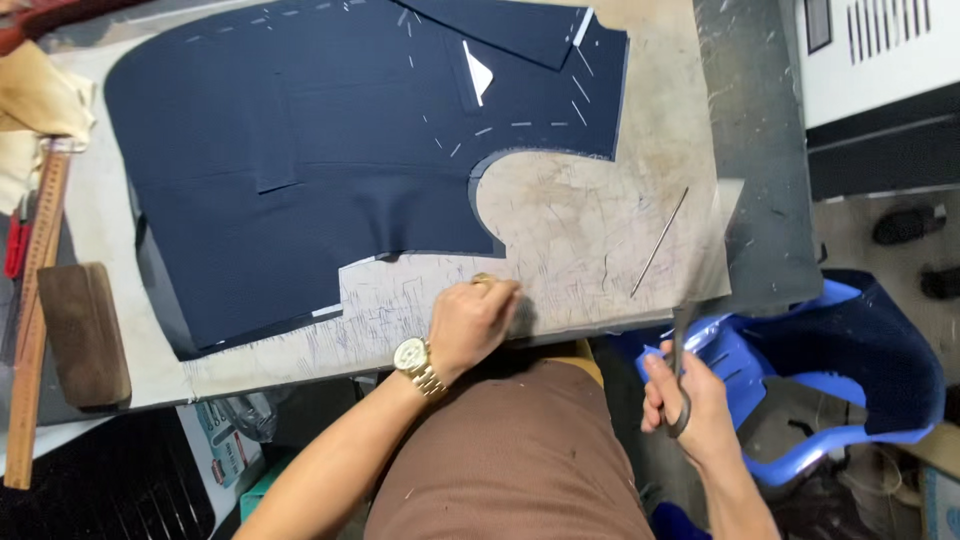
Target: The person cuts along the edges of a dark blue fabric piece using shears on a work table. They then unfold the fabric, align it with another piece, and smooth it by hand.
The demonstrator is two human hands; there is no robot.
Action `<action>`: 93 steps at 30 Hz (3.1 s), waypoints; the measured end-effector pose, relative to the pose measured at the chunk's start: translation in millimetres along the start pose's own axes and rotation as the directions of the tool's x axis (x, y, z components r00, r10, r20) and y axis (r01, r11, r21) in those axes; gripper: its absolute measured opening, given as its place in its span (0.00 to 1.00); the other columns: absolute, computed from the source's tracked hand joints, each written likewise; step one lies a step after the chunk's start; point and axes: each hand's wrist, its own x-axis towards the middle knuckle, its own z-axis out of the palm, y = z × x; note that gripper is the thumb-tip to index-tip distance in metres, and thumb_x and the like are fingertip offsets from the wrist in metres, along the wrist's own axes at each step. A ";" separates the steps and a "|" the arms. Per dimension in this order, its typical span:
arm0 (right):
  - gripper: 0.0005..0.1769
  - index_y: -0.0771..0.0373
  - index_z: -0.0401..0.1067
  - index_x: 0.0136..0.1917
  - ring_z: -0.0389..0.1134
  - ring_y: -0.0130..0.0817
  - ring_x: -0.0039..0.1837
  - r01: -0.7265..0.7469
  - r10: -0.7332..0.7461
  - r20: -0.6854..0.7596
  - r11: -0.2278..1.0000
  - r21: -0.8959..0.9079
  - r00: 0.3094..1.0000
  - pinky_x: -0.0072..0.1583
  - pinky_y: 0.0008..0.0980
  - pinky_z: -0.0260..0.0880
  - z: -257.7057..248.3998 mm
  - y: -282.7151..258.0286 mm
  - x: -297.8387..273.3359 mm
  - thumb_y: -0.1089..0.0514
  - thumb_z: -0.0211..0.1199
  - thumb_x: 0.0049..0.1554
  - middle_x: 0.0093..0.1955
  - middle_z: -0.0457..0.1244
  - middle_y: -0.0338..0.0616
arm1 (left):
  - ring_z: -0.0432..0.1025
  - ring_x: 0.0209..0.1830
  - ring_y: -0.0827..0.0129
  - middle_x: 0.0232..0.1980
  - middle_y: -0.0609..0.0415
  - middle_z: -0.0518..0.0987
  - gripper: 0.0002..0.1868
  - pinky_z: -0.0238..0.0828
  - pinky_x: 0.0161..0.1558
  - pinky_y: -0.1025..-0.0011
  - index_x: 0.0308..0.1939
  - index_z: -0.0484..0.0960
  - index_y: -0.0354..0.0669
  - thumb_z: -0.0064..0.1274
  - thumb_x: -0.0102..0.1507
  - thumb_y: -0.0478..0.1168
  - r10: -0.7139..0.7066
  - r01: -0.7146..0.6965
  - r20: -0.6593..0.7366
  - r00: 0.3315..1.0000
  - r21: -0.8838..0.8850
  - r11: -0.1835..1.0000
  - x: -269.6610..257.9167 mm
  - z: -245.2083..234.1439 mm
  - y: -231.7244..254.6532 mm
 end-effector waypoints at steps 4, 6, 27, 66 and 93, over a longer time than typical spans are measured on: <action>0.19 0.61 0.64 0.64 0.56 0.35 0.22 -0.230 0.391 0.406 0.892 -0.390 0.826 0.25 0.38 0.64 -21.6 -12.5 21.5 0.52 0.58 0.63 0.26 0.53 0.48 | 0.73 0.34 0.66 0.40 0.51 0.83 0.07 0.70 0.36 0.68 0.46 0.83 0.42 0.53 0.68 0.40 -0.134 0.164 -0.177 0.975 0.168 0.972 -13.6 -4.1 -8.4; 0.26 0.60 0.65 0.69 0.57 0.32 0.23 -0.245 0.513 0.474 0.820 -0.518 0.716 0.26 0.37 0.67 -27.2 -19.0 25.0 0.49 0.59 0.61 0.26 0.53 0.45 | 0.70 0.37 0.64 0.43 0.49 0.81 0.07 0.68 0.39 0.68 0.46 0.82 0.41 0.55 0.67 0.39 -0.163 0.208 -0.230 0.960 0.190 0.960 -12.5 -10.8 -9.8; 0.24 0.63 0.64 0.63 0.59 0.31 0.26 -0.102 0.518 0.772 0.848 -0.520 0.367 0.30 0.35 0.76 10.5 -20.6 54.5 0.43 0.49 0.64 0.27 0.54 0.44 | 0.72 0.54 0.50 0.50 0.43 0.80 0.04 0.68 0.53 0.55 0.40 0.79 0.35 0.52 0.62 0.31 0.097 -0.053 -0.113 0.989 0.340 0.939 54.8 -50.3 -52.8; 0.30 0.36 0.62 0.76 0.65 0.27 0.33 -0.408 0.798 0.033 0.343 -0.846 0.601 0.44 0.27 0.66 168.5 -82.7 -39.9 0.40 0.57 0.61 0.27 0.61 0.38 | 0.71 0.55 0.51 0.58 0.46 0.80 0.08 0.61 0.51 0.49 0.42 0.81 0.39 0.47 0.68 0.27 0.191 -0.188 0.137 0.972 -0.038 0.981 62.3 -87.8 -100.3; 0.16 0.44 0.65 0.64 0.64 0.28 0.32 -0.310 0.739 0.153 0.449 -0.838 0.656 0.39 0.30 0.68 162.5 -57.6 -44.8 0.44 0.58 0.64 0.30 0.61 0.36 | 0.72 0.56 0.55 0.58 0.51 0.80 0.08 0.61 0.52 0.49 0.44 0.80 0.43 0.46 0.69 0.30 0.130 -0.129 0.135 0.982 -0.012 0.992 61.3 -85.6 -92.3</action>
